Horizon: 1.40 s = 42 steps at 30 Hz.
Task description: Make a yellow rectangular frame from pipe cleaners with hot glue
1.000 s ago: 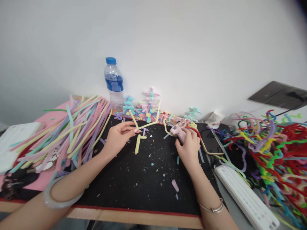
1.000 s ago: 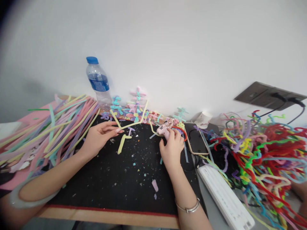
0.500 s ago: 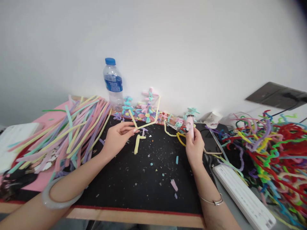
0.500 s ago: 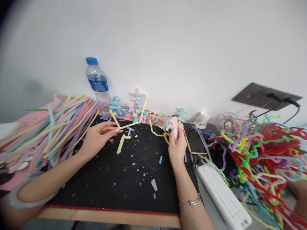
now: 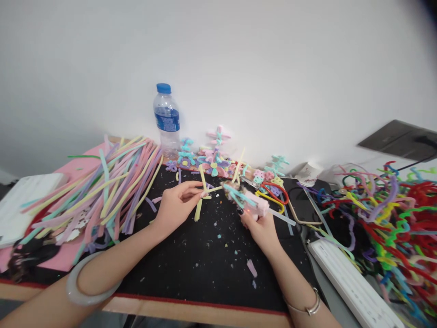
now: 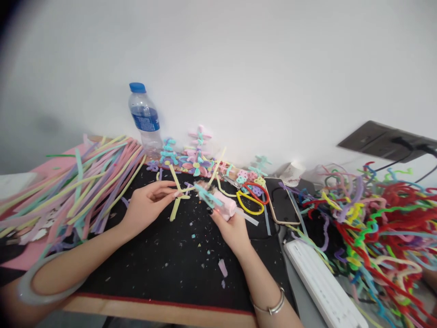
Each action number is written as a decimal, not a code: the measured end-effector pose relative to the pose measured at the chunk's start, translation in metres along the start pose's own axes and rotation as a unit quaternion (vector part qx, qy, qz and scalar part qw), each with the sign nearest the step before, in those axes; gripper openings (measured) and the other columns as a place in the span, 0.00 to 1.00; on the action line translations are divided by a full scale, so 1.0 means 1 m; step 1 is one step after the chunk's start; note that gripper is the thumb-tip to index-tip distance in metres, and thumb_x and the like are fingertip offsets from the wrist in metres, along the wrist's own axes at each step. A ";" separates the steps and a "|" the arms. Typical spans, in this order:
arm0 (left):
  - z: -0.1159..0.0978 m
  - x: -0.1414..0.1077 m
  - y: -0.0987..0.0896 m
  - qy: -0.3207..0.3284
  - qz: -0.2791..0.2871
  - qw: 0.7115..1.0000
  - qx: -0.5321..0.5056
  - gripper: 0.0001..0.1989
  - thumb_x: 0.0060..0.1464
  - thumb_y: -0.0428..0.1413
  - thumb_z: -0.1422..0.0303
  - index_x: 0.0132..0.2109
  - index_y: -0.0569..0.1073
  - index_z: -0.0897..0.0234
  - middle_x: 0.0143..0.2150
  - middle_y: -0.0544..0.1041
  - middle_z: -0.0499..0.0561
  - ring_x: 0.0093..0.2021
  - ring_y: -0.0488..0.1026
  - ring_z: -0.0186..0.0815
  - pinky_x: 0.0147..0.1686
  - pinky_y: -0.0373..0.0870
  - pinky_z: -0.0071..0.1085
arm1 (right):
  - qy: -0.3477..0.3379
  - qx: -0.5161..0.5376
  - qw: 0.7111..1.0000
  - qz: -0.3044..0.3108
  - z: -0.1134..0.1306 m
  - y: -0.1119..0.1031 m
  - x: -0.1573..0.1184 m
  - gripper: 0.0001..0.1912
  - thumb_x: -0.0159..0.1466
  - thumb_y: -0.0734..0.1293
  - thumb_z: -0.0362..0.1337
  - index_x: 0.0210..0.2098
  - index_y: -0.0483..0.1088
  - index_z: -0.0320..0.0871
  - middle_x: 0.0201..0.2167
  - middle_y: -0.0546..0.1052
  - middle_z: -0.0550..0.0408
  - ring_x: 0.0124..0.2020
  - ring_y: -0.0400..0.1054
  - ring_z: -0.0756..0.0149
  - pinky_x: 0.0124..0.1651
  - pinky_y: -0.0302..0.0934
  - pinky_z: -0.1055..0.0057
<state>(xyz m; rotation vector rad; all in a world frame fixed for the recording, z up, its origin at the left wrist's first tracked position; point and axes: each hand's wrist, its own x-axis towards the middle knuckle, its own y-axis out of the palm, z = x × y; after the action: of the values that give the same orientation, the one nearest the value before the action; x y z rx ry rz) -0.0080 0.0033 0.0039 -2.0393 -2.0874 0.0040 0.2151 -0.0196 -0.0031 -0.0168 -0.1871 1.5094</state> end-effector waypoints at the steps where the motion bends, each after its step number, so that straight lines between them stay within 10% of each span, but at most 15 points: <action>1: 0.000 -0.001 0.001 0.004 0.000 1.000 0.005 0.14 0.49 0.59 0.63 0.42 0.74 0.65 0.34 0.81 0.53 0.38 0.78 0.42 0.40 0.74 0.33 | -0.009 -0.017 1.000 0.018 0.000 0.002 -0.001 0.04 0.51 0.70 0.36 0.27 0.73 0.45 0.16 0.69 0.59 0.23 0.64 0.64 0.23 0.58 0.71; 15: 0.001 -0.004 0.003 0.048 -0.005 0.998 0.046 0.10 0.51 0.58 0.69 0.42 0.75 0.64 0.32 0.81 0.50 0.35 0.79 0.38 0.34 0.74 0.28 | -0.044 -0.144 0.984 0.100 -0.007 0.003 -0.003 0.14 0.59 0.64 0.38 0.44 0.71 0.40 0.23 0.73 0.55 0.24 0.66 0.65 0.26 0.60 0.72; 42: 0.003 -0.004 0.002 0.080 -0.006 0.993 0.082 0.10 0.51 0.57 0.69 0.42 0.74 0.64 0.32 0.81 0.51 0.33 0.79 0.38 0.32 0.75 0.28 | -0.039 -0.148 0.982 0.110 -0.009 0.002 -0.003 0.15 0.60 0.63 0.38 0.45 0.70 0.39 0.18 0.67 0.60 0.18 0.56 0.71 0.22 0.56 0.74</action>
<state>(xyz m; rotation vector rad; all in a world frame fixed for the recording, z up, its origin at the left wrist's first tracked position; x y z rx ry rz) -0.0067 0.0003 0.0004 -1.8673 -1.9347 0.0083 0.2146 -0.0210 -0.0130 -0.2231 -0.4853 1.6916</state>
